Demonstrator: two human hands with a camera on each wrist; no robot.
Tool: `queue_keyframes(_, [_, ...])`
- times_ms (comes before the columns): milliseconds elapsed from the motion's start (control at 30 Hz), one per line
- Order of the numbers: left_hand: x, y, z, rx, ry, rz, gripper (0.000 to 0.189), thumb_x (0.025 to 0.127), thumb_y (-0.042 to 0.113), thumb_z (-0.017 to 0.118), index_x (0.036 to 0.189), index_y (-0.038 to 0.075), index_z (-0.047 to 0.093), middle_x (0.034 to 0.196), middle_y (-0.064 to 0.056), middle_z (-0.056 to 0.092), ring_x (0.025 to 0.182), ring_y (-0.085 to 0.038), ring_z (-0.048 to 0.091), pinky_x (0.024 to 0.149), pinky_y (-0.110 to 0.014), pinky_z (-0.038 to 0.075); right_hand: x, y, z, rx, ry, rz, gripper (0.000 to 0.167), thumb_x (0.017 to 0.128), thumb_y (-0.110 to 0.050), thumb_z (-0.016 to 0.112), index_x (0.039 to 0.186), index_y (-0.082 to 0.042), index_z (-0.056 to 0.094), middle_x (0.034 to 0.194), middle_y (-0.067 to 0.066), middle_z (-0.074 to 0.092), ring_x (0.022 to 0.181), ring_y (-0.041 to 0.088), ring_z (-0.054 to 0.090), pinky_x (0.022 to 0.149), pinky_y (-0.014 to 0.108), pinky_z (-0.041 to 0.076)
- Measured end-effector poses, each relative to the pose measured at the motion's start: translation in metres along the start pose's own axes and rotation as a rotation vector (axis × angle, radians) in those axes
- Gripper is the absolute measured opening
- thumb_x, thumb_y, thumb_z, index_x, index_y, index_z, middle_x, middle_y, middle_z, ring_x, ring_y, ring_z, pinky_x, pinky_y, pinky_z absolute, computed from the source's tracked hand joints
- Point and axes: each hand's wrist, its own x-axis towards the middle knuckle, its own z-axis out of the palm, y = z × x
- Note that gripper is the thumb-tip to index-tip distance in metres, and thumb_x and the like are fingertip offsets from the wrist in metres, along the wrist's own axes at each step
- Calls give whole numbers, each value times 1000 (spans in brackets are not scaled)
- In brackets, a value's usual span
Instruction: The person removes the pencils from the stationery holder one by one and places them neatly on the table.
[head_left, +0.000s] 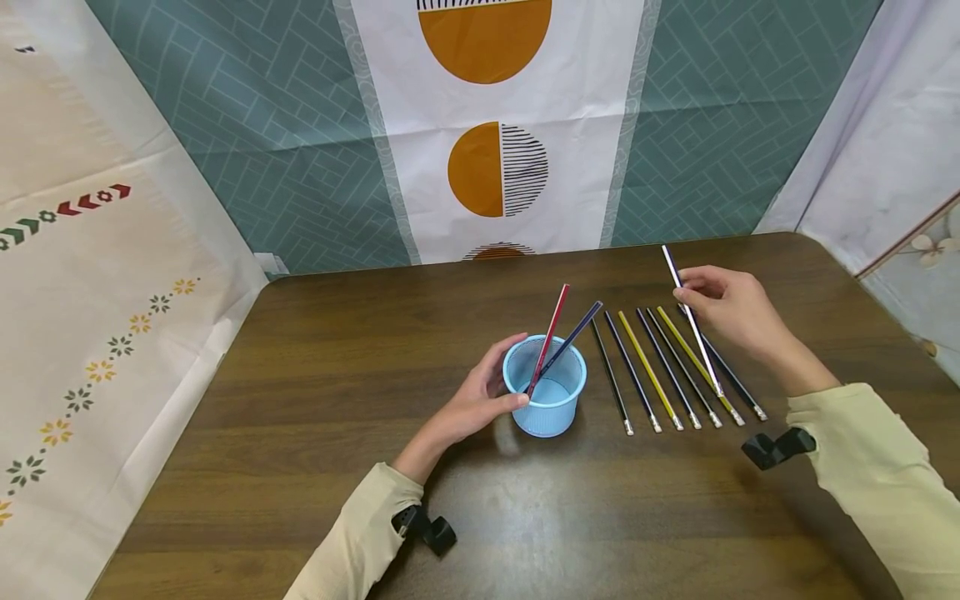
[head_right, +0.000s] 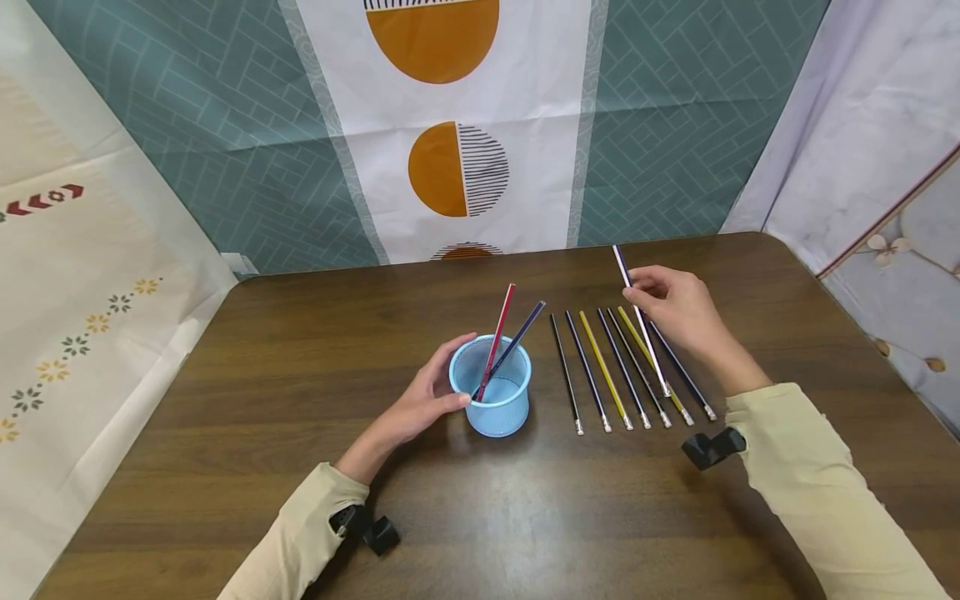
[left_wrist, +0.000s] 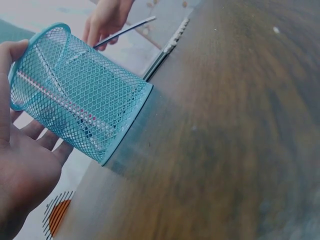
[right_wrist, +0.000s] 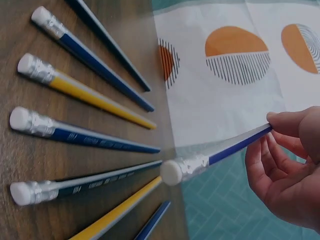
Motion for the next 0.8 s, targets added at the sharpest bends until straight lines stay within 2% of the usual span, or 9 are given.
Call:
queue_keyframes(267, [0, 0, 0, 11, 0, -2, 79, 90, 23, 71, 150, 3, 24, 146, -19, 35, 134, -31, 36, 108, -46, 31, 1, 14, 0, 3, -1, 45, 34, 95, -17, 63, 119, 7, 62, 100, 23, 65, 78, 3, 51, 62, 16, 40])
queue_keyframes(500, [0, 1, 0, 0, 4, 8, 81, 89, 27, 72, 150, 4, 24, 146, -19, 35, 134, -31, 35, 109, -45, 31, 5, 25, -1, -1, -42, 112, 36, 96, -21, 62, 119, 7, 62, 103, 25, 65, 80, 17, 53, 59, 18, 42])
queue_keyframes(600, [-1, 0, 0, 0, 9, 6, 82, 88, 30, 72, 150, 4, 25, 146, -19, 35, 135, -31, 35, 109, -46, 31, 5, 30, -1, -3, -67, 136, 37, 96, -21, 62, 118, 8, 62, 103, 25, 64, 79, 19, 53, 58, 20, 44])
queue_keyframes(800, [-1, -1, 1, 6, 9, 6, 86, 86, 37, 73, 150, 5, 25, 146, -19, 35, 135, -30, 35, 109, -44, 31, 5, 42, -2, 27, -94, 166, 37, 96, -20, 62, 118, 10, 60, 100, 23, 64, 70, 13, 55, 56, 24, 48])
